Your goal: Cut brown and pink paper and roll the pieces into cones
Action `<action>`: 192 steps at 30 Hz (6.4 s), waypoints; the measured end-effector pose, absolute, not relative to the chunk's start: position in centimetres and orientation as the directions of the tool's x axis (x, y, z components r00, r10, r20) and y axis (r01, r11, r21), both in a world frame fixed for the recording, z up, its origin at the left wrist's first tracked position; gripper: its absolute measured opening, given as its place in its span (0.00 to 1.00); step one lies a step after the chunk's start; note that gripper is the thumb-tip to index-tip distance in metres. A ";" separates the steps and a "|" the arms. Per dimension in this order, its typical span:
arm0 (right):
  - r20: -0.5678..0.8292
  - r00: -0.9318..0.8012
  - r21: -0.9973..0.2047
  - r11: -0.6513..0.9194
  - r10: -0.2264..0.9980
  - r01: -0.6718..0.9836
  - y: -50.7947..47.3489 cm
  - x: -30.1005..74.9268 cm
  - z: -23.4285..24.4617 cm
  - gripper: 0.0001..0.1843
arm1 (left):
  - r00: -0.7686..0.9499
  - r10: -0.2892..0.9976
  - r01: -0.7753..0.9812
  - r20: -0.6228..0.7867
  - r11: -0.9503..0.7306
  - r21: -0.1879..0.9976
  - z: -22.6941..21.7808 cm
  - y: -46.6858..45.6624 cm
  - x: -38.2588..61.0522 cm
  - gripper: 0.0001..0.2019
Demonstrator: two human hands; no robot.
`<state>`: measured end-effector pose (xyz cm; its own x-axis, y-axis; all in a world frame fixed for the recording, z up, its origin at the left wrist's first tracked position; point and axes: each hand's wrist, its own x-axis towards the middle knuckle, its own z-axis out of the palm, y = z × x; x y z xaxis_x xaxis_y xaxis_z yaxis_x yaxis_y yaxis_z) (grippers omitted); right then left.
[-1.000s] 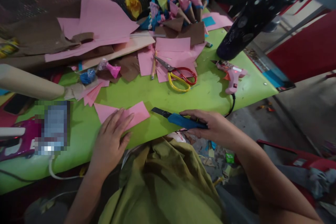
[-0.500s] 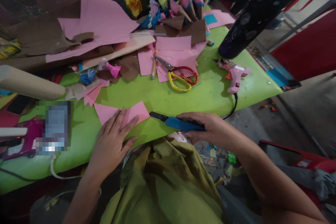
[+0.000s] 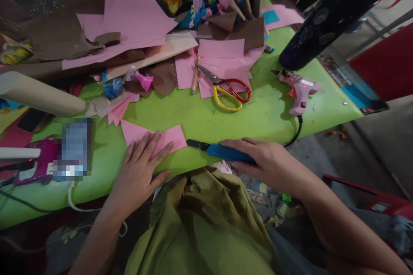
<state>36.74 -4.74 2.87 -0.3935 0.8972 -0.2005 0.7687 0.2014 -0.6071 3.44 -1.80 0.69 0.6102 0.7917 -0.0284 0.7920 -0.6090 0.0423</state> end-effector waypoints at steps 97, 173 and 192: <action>-0.049 -0.500 -0.524 0.404 0.865 0.750 -6.6 28.8 0.8 0.27 | 0.482 0.872 0.876 -0.084 -0.477 0.076 1.0 -1.6 0.4 0.27; 0.091 -0.282 -0.989 0.120 0.955 0.086 12.8 23.3 3.2 0.20 | -0.042 0.997 -0.235 -0.071 0.059 0.970 1.3 9.8 2.3 0.17; 0.477 -0.360 -0.775 0.577 0.802 0.259 12.2 23.9 2.6 0.24 | -0.007 0.987 -0.395 -0.160 0.144 0.907 1.8 9.5 2.9 0.17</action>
